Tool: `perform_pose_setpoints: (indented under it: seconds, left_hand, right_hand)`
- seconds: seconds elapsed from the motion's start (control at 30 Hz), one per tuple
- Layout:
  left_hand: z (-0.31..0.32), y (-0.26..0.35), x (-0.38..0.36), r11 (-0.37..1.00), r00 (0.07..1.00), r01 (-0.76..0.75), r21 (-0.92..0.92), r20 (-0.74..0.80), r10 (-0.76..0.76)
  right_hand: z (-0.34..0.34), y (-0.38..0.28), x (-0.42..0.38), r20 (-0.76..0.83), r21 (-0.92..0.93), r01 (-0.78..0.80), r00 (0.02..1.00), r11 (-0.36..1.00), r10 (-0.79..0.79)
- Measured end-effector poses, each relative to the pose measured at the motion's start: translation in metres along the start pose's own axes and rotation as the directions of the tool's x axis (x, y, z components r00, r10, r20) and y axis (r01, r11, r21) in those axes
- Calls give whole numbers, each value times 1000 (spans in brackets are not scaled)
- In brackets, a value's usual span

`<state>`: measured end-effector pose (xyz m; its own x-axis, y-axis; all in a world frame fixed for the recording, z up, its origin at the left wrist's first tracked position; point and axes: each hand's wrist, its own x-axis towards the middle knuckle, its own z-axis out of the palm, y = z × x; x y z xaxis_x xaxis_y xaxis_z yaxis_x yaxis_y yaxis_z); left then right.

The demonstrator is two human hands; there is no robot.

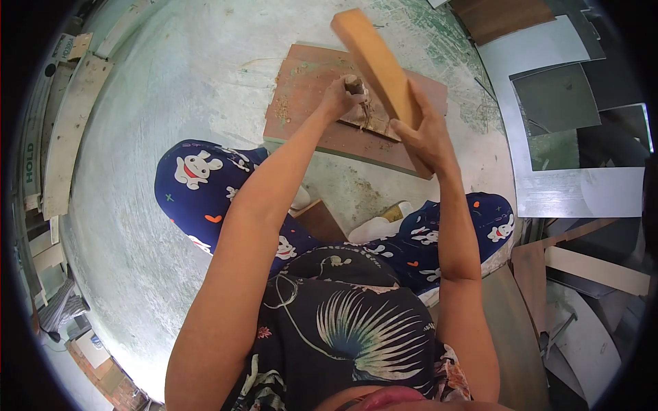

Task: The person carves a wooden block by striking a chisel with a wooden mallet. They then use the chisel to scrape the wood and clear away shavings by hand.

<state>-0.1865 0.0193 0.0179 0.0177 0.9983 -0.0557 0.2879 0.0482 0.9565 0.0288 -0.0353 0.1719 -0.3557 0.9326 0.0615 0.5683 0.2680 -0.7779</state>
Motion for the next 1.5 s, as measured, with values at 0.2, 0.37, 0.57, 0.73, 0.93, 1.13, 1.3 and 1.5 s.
perform_pose_setpoints:
  seconds: [0.2, 0.37, 0.57, 0.73, 0.93, 1.13, 1.3, 1.5]
  left_hand:
    - [18, 12, -8, 991, 999, -42, 123, -19, 45]
    - [28, 12, -3, 982, 998, -67, 175, 19, 64]
    - [46, 40, -6, 970, 996, -65, 236, 79, 48]
    - [73, 49, -1, 949, 977, -88, 304, 210, 23]
    - [86, 59, 3, 879, 981, -160, 449, 173, 91]
    - [55, 58, 18, 886, 987, -153, 437, 18, 161]
    - [57, 43, 24, 980, 997, -19, 198, 72, 4]
    - [72, 38, 21, 994, 982, -76, 84, 178, 60]
  right_hand:
    - [-25, -5, -9, -131, 36, -19, 991, 999, 23]
    - [-34, 3, -24, -196, 33, 3, 981, 999, 4]
    - [-31, 3, -47, -270, 102, 63, 962, 993, -34]
    - [-7, 40, -60, -88, -177, -243, 969, 954, 231]
    - [-33, 57, -67, -249, 17, -260, 934, 966, 256]
    - [-60, 49, -62, -414, 201, -141, 885, 969, 215]
    - [-65, 56, -55, -467, 307, -62, 859, 950, 207]
    - [-65, 56, -53, -446, 305, -60, 873, 950, 198]
